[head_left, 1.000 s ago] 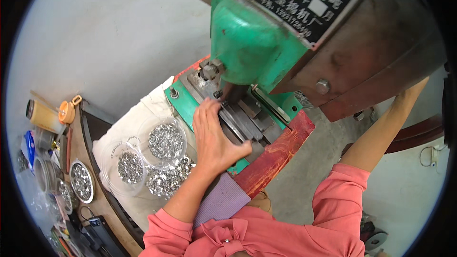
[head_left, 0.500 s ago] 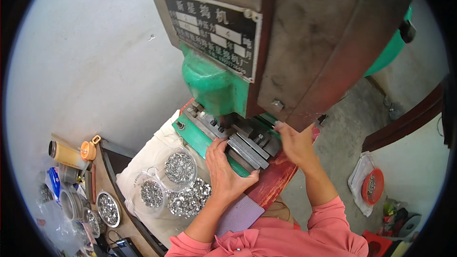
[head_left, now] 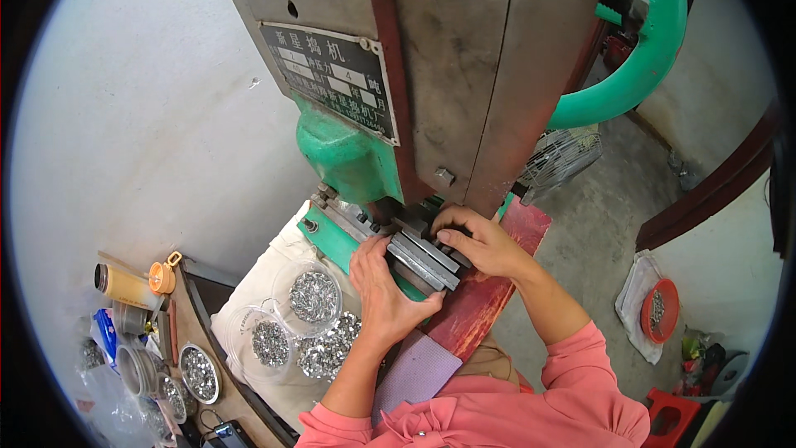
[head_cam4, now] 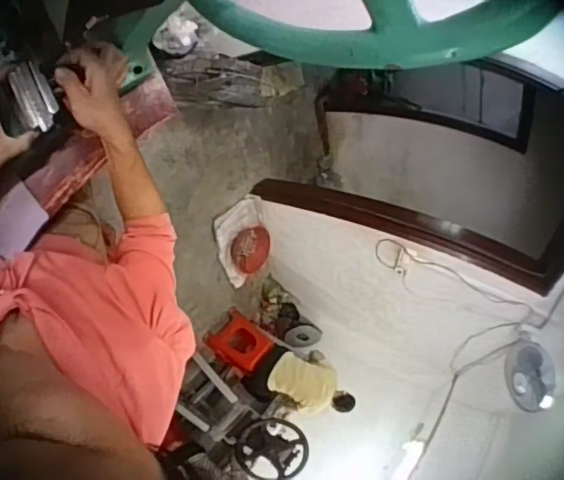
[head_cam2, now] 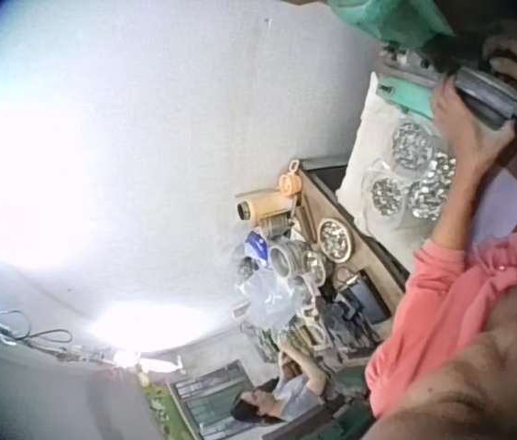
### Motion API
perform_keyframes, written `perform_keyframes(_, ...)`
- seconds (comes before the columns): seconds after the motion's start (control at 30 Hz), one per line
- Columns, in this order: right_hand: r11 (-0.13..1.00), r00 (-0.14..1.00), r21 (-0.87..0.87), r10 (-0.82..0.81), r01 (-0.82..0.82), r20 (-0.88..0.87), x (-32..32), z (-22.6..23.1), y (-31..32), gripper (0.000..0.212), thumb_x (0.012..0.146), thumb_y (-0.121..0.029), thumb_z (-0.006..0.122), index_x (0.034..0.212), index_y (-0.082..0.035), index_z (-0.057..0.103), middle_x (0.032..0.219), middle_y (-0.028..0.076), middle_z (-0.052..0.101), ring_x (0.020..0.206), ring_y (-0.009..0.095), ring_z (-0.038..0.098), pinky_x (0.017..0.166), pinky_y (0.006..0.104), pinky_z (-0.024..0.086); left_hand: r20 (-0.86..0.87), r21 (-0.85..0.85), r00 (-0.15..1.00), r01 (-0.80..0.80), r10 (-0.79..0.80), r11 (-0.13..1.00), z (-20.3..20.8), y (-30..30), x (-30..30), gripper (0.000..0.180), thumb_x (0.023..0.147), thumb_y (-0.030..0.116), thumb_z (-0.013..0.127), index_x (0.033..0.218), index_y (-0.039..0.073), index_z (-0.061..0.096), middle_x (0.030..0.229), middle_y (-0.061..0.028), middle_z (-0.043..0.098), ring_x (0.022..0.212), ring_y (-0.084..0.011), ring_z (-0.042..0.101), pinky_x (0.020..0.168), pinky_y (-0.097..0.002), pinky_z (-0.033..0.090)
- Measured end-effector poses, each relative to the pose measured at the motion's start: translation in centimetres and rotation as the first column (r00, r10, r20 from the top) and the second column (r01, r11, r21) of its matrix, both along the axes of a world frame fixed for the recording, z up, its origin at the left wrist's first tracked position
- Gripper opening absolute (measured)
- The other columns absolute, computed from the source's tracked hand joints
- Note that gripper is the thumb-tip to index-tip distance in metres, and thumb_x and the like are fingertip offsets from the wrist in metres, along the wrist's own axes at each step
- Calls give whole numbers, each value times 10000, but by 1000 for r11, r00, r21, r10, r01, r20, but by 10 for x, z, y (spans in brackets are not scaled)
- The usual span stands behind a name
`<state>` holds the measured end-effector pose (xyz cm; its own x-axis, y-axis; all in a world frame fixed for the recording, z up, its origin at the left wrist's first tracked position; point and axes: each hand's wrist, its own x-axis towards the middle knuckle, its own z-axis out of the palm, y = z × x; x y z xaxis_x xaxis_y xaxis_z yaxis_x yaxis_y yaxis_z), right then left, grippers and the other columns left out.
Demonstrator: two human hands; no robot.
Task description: The person sorts small metal studs from plastic bowls and inserts them into a metal track by hand, then uses a press machine to secure them.
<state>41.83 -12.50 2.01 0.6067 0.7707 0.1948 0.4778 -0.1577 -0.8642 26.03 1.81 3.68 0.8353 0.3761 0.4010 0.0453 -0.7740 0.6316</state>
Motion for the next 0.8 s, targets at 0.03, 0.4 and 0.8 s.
perform_keyframes(0.03,1000,1000,1,0,0,1,-5,9,-2,288,971,-286,622,925,-2,614,1080,153,585,970,319,555,917,369,421,-3,0,1000,2,-2,1000,0,1,1,1011,507,280,869,1353,22,378,1344,-195,459,1273,-386,408,1113,-512,264)
perform_keyframes(0.4,955,666,-48,-169,294,727,-78,42,-29,419,774,-452,787,887,-78,636,702,48,602,637,254,608,583,376,449,-92,13,991,97,-96,995,4,18,-10,1058,533,275,931,1394,12,374,1376,-211,436,1301,-406,393,1127,-507,262)
perform_keyframes(0.8,966,672,46,-210,253,710,-91,32,-40,218,832,-189,756,910,-46,611,726,94,601,605,277,621,542,373,490,25,-235,993,119,-117,965,14,9,-49,743,695,91,853,1351,24,511,1293,-201,508,1197,-356,526,1035,-422,440)
